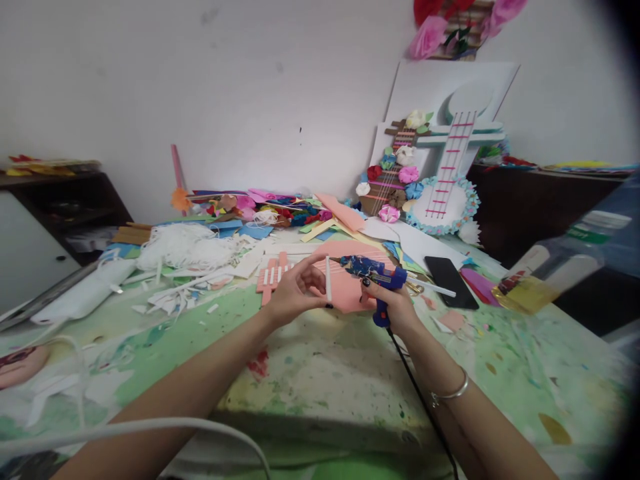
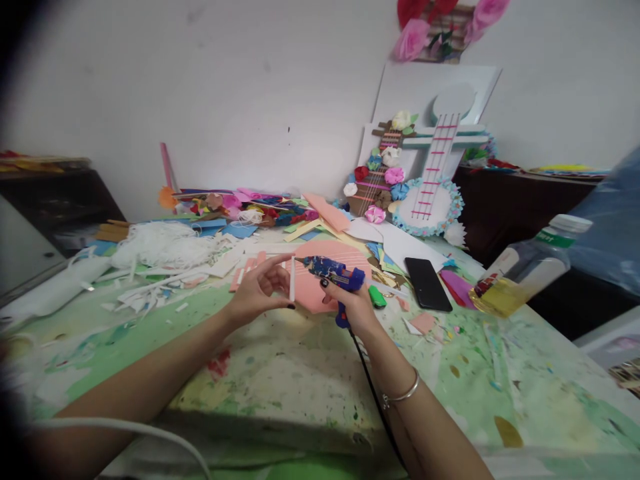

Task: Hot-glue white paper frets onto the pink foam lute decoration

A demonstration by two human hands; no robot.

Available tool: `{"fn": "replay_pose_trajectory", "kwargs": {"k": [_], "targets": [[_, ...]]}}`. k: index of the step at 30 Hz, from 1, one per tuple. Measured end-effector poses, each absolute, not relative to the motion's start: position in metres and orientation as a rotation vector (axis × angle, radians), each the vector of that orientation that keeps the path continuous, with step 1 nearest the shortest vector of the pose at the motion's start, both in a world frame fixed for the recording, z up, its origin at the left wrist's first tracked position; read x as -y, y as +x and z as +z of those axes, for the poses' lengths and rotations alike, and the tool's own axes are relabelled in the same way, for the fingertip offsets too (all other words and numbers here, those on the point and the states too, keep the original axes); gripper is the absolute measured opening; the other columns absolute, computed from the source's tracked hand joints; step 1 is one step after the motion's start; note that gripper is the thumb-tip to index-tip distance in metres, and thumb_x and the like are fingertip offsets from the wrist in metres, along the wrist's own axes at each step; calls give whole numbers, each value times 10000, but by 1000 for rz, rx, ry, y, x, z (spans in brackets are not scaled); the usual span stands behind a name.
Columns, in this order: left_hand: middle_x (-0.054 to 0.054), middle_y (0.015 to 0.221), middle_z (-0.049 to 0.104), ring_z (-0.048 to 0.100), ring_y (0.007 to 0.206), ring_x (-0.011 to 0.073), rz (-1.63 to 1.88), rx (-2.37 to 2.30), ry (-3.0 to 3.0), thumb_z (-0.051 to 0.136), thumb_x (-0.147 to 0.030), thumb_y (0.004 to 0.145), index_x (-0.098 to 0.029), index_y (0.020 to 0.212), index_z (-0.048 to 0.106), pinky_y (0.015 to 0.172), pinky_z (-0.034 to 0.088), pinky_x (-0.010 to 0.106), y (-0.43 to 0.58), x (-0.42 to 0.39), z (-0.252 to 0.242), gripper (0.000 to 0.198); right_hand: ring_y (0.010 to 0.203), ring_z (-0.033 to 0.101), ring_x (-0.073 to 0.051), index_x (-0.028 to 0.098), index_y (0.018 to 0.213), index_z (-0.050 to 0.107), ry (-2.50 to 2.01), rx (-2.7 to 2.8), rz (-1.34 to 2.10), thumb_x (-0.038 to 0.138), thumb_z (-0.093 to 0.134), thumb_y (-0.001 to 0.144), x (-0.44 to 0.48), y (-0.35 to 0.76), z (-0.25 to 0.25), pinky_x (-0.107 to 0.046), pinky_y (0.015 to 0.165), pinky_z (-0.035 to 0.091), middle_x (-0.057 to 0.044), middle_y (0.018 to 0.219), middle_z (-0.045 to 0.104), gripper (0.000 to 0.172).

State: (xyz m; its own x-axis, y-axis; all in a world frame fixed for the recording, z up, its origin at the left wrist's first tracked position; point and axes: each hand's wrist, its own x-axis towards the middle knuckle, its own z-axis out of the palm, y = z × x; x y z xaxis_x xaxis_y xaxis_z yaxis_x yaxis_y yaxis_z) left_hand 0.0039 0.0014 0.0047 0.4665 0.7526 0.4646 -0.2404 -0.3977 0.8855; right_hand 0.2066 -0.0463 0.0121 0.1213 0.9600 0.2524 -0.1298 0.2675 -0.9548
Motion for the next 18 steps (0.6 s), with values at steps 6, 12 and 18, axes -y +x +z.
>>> {"fn": "replay_pose_trajectory", "kwargs": {"k": [6, 12, 18], "targets": [[12, 803, 573, 577, 768, 153, 1153, -424, 1651, 815, -163, 579, -197, 1306, 444, 690, 498, 267, 4, -2, 5, 817, 521, 526, -120, 202, 640, 682, -974, 1089, 1033, 344, 781, 575, 47, 206, 13, -254, 542, 434, 20, 547, 600, 185], [10, 801, 573, 576, 767, 150, 1160, -407, 1658, 811, -146, 586, -198, 1316, 430, 697, 497, 271, 3, -4, 2, 825, 509, 527, -112, 191, 629, 684, -988, 1092, 1033, 358, 784, 570, 47, 207, 12, -238, 534, 425, 22, 530, 597, 204], [18, 815, 583, 582, 775, 156, 1168, -414, 1633, 814, -149, 585, -197, 1316, 433, 704, 502, 280, 3, -4, 2, 825, 522, 523, -101, 204, 713, 706, -962, 1110, 1068, 358, 793, 576, 46, 207, 10, -230, 539, 437, 26, 594, 622, 224]]}}
